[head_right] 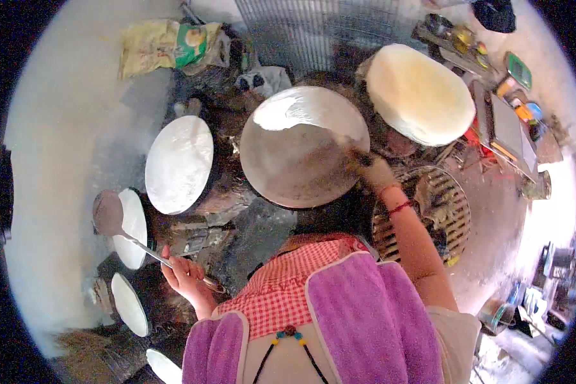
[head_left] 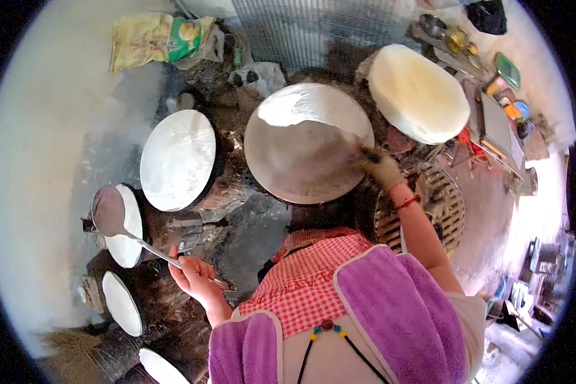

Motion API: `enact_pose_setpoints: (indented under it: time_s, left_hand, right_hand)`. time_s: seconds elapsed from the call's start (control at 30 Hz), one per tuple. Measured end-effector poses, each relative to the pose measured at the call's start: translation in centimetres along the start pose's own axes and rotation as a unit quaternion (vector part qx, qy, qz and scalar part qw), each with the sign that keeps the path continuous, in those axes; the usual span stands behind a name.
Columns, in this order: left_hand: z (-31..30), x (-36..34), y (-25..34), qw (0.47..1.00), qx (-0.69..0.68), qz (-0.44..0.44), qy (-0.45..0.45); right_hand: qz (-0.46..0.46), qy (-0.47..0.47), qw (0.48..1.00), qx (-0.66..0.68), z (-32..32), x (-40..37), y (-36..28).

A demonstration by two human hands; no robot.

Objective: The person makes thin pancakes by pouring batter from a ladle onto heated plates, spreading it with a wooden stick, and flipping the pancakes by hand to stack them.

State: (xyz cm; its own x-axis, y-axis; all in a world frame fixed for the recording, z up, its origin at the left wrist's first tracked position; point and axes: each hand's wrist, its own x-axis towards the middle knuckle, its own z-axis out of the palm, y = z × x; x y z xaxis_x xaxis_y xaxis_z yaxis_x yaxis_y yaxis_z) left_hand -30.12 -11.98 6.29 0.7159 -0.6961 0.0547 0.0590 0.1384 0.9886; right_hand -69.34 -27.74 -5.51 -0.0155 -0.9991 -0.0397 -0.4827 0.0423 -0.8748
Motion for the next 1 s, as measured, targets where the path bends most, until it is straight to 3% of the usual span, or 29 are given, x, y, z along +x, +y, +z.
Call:
enact_pose_setpoints:
  time_s: [0.07,0.1,0.13,0.17,0.2,0.23,0.3,0.37,0.43,0.47,0.5,0.53,0.6,0.63,0.7,0.73,0.8,0.83,0.87,0.93,0.97,1.0]
  left_hand:
    - [-0.5,0.0,-0.5,1.000,0.027,0.005,0.011]
    - [-0.2,-0.2,-0.3,1.000,0.026,0.000,0.001]
    - [-0.1,-0.3,-0.2,0.999,0.035,-0.023,0.007]
    - [-0.2,0.1,-0.3,0.999,0.024,-0.027,-0.008]
    - [-0.3,0.4,-0.3,0.999,0.009,-0.028,-0.022]
    - [-0.3,0.7,-0.1,1.000,0.002,-0.024,-0.020]
    - [-0.3,1.3,0.0,1.000,0.005,-0.011,-0.004]
    - [-0.8,1.7,0.2,1.000,0.004,-0.008,0.005]
    - [-1.7,1.9,-0.2,1.000,0.008,-0.001,0.005]
    - [-1.9,2.2,-0.5,1.000,0.020,-0.008,0.004]
    - [-2.0,2.3,-0.9,1.000,0.012,-0.019,-0.004]
    - [-2.2,2.2,-1.1,0.999,0.003,-0.031,-0.009]
    - [-1.6,2.5,-1.5,0.999,0.010,-0.051,-0.008]
    - [-1.7,2.9,-2.0,0.998,0.006,-0.056,-0.013]
    - [-0.9,3.5,-2.0,0.998,0.003,-0.069,-0.011]
    - [-0.4,3.9,-1.7,0.997,-0.003,-0.071,-0.006]
    - [0.2,4.5,-1.7,0.993,-0.009,-0.118,-0.011]
    - [-0.3,5.1,-2.4,0.992,-0.004,-0.120,-0.045]
    - [-0.3,5.4,-2.7,0.991,0.007,-0.130,-0.043]
    - [0.4,6.3,-3.1,0.971,0.097,-0.200,-0.090]
    - [0.3,7.0,-4.2,0.971,0.098,-0.200,-0.090]
    - [-0.5,7.6,-6.1,0.961,0.171,-0.164,-0.143]
  right_hand:
    - [0.064,-0.051,0.996,0.025,-0.7,3.1,0.3]
    - [0.035,-0.111,0.982,0.147,1.8,4.7,2.5]
    - [0.037,-0.108,0.982,0.151,3.1,4.7,0.7]
    - [0.106,-0.206,0.972,-0.042,4.6,5.2,-2.7]
    - [0.168,-0.290,0.912,-0.235,5.3,5.6,-5.0]
    - [0.162,-0.287,0.913,-0.240,5.5,5.1,-4.7]
    - [-0.034,-0.250,0.938,-0.239,5.3,3.0,-2.2]
    - [-0.091,-0.189,0.965,-0.155,0.7,2.0,-2.4]
    - [-0.011,-0.108,0.994,0.027,-1.1,4.9,1.8]
    - [0.098,-0.042,0.991,-0.086,-1.4,6.9,1.6]
    - [0.053,-0.061,0.994,-0.070,-1.8,6.8,-2.6]
    - [0.006,-0.078,0.994,-0.080,-0.2,8.7,-0.7]
    - [0.010,-0.168,0.968,-0.188,2.0,8.5,-4.0]
    - [0.010,-0.168,0.967,-0.191,2.1,7.5,-4.4]
    - [-0.079,-0.187,0.961,-0.187,1.9,4.9,-5.1]
    - [-0.082,-0.190,0.959,-0.194,1.1,4.2,-4.4]
    - [0.012,-0.166,0.975,-0.145,-0.9,3.8,-1.7]
    - [-0.011,-0.103,0.991,-0.090,-0.8,4.7,-1.0]
    - [0.079,-0.048,0.995,-0.027,0.0,5.8,0.3]
    - [-0.022,-0.106,0.993,-0.043,2.0,7.9,2.2]
    - [-0.022,-0.106,0.993,-0.042,3.2,7.3,2.4]
    - [-0.064,-0.145,0.975,-0.156,4.5,6.3,2.5]
